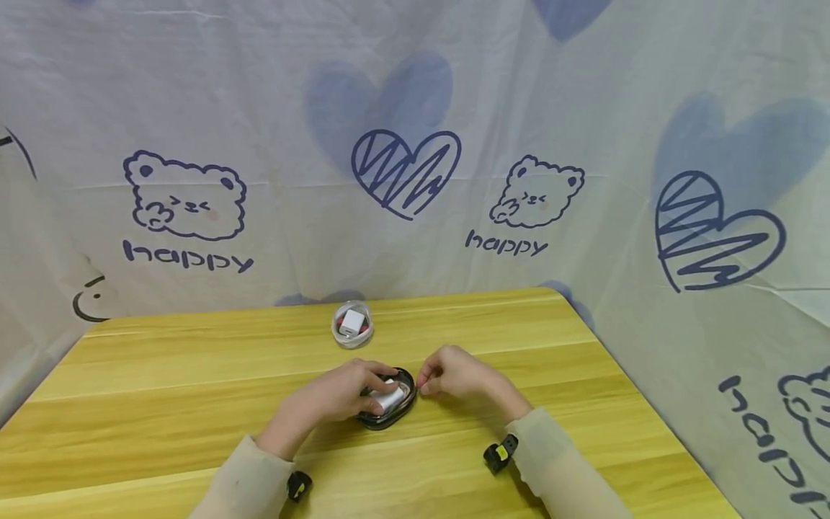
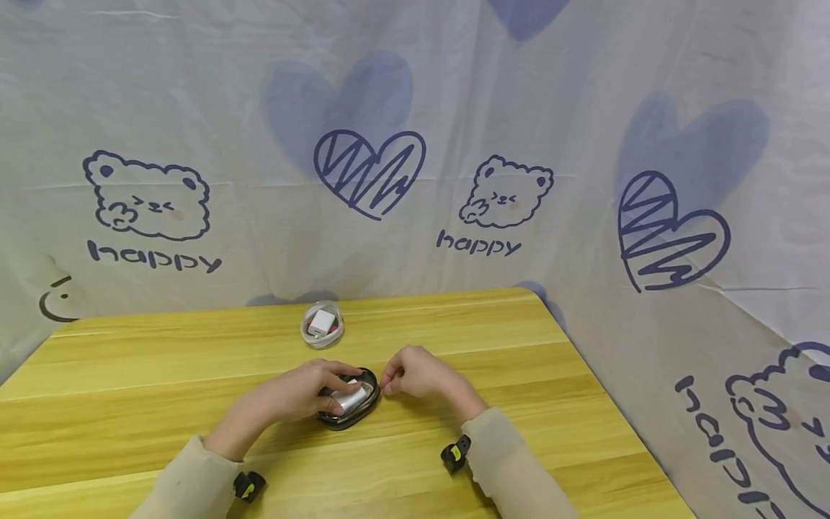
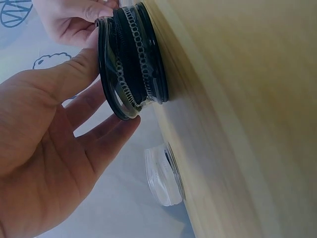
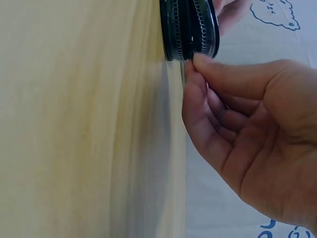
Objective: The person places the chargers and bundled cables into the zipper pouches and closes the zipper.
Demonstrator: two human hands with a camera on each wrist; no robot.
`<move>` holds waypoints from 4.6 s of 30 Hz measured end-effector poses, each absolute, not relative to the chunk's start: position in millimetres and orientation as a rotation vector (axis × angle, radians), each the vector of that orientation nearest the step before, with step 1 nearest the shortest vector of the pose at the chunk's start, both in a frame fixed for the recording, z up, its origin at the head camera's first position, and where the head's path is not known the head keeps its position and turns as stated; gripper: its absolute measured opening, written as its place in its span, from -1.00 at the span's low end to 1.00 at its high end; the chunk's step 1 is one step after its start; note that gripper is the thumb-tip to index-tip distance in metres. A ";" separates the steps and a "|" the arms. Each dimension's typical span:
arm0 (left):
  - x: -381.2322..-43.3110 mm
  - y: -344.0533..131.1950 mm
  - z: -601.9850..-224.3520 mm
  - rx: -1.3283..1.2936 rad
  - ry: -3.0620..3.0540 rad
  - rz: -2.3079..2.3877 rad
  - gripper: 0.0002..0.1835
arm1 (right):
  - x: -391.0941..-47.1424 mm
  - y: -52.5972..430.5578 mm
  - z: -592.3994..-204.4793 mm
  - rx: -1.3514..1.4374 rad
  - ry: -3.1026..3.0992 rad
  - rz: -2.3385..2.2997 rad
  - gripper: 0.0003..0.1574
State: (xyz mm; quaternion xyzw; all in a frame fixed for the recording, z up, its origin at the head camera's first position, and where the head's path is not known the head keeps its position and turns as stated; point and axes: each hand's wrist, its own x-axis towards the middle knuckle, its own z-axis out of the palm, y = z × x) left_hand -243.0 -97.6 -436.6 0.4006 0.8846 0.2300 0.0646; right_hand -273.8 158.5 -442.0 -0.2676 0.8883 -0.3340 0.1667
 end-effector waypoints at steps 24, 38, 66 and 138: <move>-242.0 -96.5 -437.1 1.191 2.730 0.657 -0.58 | -273.8 153.8 -449.2 -0.677 2.559 -1.021 -0.90; -242.9 -96.3 -438.8 1.320 2.685 0.694 -0.58 | -274.1 147.7 -451.0 -0.703 2.571 -0.993 -0.84; -240.0 -90.8 -438.5 1.268 2.732 0.663 -0.61 | -273.8 156.6 -441.7 -0.871 2.472 -0.850 -0.90; -241.7 -94.6 -437.9 1.289 2.765 0.651 -0.70 | -273.2 147.7 -447.1 -0.824 2.610 -0.867 -0.89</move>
